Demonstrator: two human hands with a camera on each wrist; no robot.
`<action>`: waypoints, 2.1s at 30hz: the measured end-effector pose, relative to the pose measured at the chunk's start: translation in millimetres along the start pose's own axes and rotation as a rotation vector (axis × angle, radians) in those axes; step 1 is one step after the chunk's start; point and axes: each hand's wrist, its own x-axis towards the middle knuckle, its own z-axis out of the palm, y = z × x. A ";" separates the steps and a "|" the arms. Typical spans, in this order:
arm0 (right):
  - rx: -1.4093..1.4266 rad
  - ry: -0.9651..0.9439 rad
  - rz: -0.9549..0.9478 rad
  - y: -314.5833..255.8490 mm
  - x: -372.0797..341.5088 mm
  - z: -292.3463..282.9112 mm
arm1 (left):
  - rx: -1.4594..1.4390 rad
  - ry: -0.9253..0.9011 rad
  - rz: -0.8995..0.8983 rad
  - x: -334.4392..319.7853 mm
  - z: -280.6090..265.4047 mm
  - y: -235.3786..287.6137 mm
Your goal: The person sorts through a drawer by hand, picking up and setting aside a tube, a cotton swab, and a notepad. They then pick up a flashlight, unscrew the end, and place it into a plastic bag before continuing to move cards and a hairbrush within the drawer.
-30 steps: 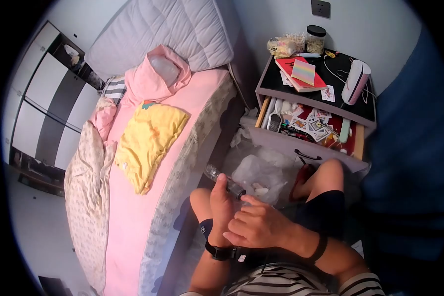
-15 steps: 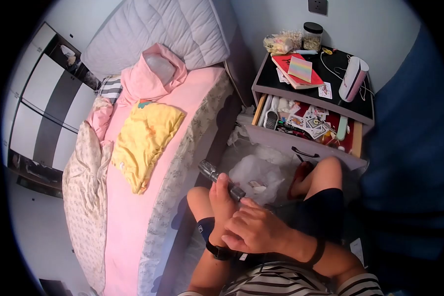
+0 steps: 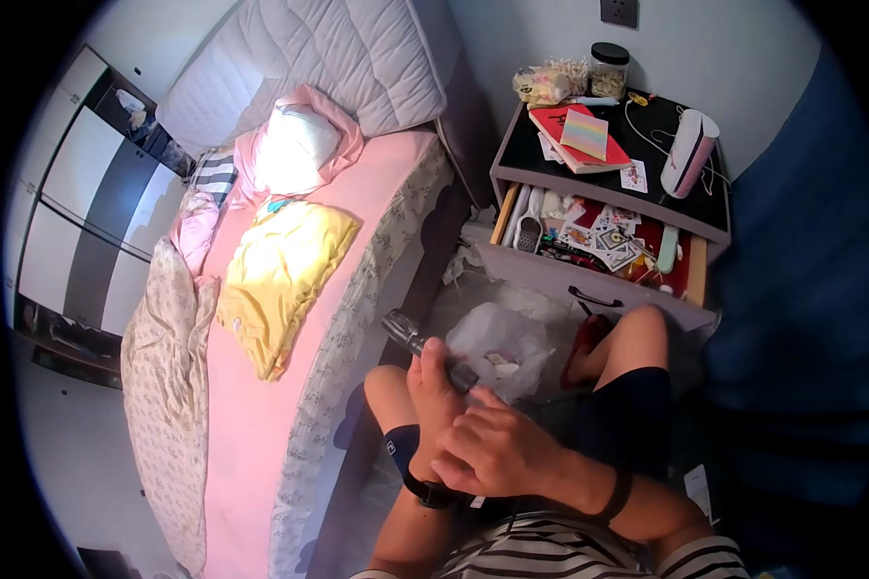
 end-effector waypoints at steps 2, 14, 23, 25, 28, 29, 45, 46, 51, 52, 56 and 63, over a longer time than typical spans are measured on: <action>0.003 -0.005 0.001 0.2 -0.5 0.9 | -0.011 0.038 -0.055 -0.8 1.6 4.3; -0.027 -0.053 0.045 -3.2 0.6 -4.2 | -0.018 0.011 0.005 -0.1 2.1 -7.1; -0.037 -0.069 0.038 -2.2 -0.9 -2.8 | -0.010 -0.066 0.066 4.6 -5.1 -14.2; -0.042 -0.062 0.029 -2.9 0.6 -3.9 | -0.045 -0.063 0.055 5.5 -4.5 -15.4; -0.057 -0.083 0.029 -5.4 4.6 -8.1 | -0.170 -0.036 -0.077 3.1 0.8 -10.7; -0.049 -0.085 0.034 -5.1 4.2 -8.0 | -0.183 -0.040 -0.048 3.9 0.8 -13.5; 0.046 -0.023 0.151 7.4 -6.5 -10.2 | -0.236 -0.123 0.191 10.8 -5.4 -29.7; 0.065 -0.018 0.195 9.6 -9.2 -14.0 | -0.254 -0.138 0.205 11.3 -7.5 -32.0; 0.183 0.199 0.620 27.6 -12.8 -30.1 | -0.031 -0.248 0.355 8.0 -13.9 -26.7; 0.211 0.251 0.615 32.7 -11.5 -31.6 | -0.004 -0.255 0.385 9.3 -13.5 -32.6; 0.221 0.219 0.593 41.0 -10.1 -37.7 | 0.053 -0.306 0.398 7.8 -9.2 -42.6; 0.367 0.287 0.446 35.2 25.8 -17.1 | 0.221 -0.438 0.599 -7.7 3.2 -46.3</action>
